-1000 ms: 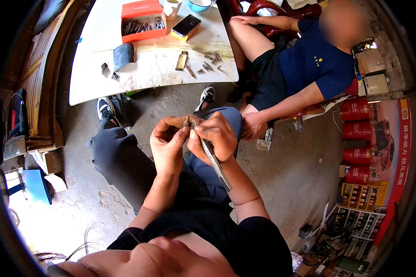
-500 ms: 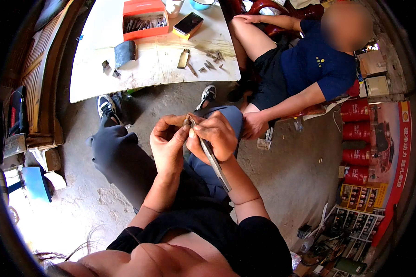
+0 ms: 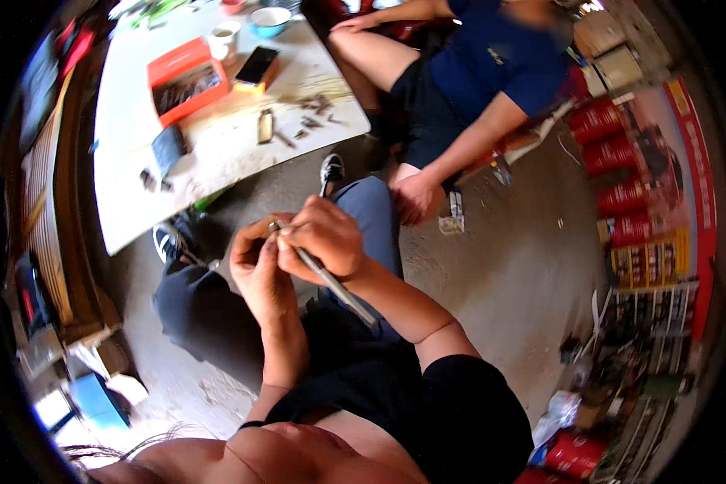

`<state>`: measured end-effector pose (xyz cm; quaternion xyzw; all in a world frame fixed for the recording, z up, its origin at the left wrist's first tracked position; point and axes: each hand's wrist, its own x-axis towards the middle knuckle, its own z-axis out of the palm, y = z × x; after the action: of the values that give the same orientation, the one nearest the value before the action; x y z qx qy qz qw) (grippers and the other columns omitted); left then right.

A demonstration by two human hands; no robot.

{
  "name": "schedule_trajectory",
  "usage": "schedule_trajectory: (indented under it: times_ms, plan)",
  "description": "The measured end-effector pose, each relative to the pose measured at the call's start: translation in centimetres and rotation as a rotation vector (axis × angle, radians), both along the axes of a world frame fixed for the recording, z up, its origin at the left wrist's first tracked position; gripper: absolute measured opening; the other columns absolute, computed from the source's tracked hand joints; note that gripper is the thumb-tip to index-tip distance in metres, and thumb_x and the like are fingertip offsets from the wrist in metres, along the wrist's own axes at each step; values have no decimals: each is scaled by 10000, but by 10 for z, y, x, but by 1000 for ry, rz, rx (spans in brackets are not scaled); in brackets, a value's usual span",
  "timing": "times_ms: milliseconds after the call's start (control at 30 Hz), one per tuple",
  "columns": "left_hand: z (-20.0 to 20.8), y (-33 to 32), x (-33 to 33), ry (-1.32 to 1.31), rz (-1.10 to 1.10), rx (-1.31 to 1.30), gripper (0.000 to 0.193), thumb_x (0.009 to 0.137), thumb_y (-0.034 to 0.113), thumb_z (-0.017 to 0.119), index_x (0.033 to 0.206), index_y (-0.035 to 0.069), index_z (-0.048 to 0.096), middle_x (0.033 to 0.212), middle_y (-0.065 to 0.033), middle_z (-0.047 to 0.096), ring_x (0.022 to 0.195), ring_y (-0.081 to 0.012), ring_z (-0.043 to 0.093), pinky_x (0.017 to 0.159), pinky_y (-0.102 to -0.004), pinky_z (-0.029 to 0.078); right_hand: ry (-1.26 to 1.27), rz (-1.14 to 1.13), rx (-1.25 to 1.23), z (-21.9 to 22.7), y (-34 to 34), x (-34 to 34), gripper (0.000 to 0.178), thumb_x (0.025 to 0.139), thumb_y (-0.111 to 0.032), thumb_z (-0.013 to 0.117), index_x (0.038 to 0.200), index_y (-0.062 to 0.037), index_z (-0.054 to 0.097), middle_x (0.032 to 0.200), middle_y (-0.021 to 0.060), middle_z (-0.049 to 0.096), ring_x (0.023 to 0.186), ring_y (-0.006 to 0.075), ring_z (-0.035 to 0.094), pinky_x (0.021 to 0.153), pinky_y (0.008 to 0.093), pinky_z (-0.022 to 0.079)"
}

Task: The person whittles a small wooden stick using a knife, scraping off shavings onto a table. They rotate the stick and repeat the scraping action to shape the wood.

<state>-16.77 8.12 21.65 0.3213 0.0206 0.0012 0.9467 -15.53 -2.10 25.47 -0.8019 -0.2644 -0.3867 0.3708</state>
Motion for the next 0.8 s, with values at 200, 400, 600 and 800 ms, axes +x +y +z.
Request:
schedule_trajectory:
  times_ms: [200, 400, 600, 800]
  plan:
    - [-1, 0, -3, -23, -6, -3, 111, 821, -53, 576, 931, -53, 591, 938, -176, 644, 872, -215, 620, 841, -320, 481, 26, 29, 63, -1, -1, -7, 168, 662, 37, 667, 759, -30, 547, 698, 66, 549, 595, 230, 520, 530, 318, 454]
    - [5, -4, 2, 19, -27, 5, 130, 819, -58, 591, 948, -38, 599, 930, -134, 648, 857, -172, 614, 821, -284, 476, 7, 26, 3, 3, -8, 0, 191, 647, 40, 682, 778, -27, 561, 668, 61, 546, 533, 200, 495, 488, 281, 434]
    - [-6, -3, -3, 30, 4, 30, 130, 811, -80, 580, 934, -44, 602, 927, -123, 649, 852, -163, 614, 814, -280, 480, 46, 42, 22, 5, -6, -4, 152, 650, 36, 657, 712, -17, 529, 643, 72, 521, 526, 220, 499, 474, 305, 416]
    - [-5, -5, -3, -14, -3, -30, 142, 816, -97, 544, 943, -60, 595, 951, -160, 645, 868, -185, 620, 827, -295, 487, 17, 59, -43, 14, -7, -7, 162, 651, 41, 651, 693, -17, 505, 645, 76, 518, 539, 237, 512, 476, 324, 428]
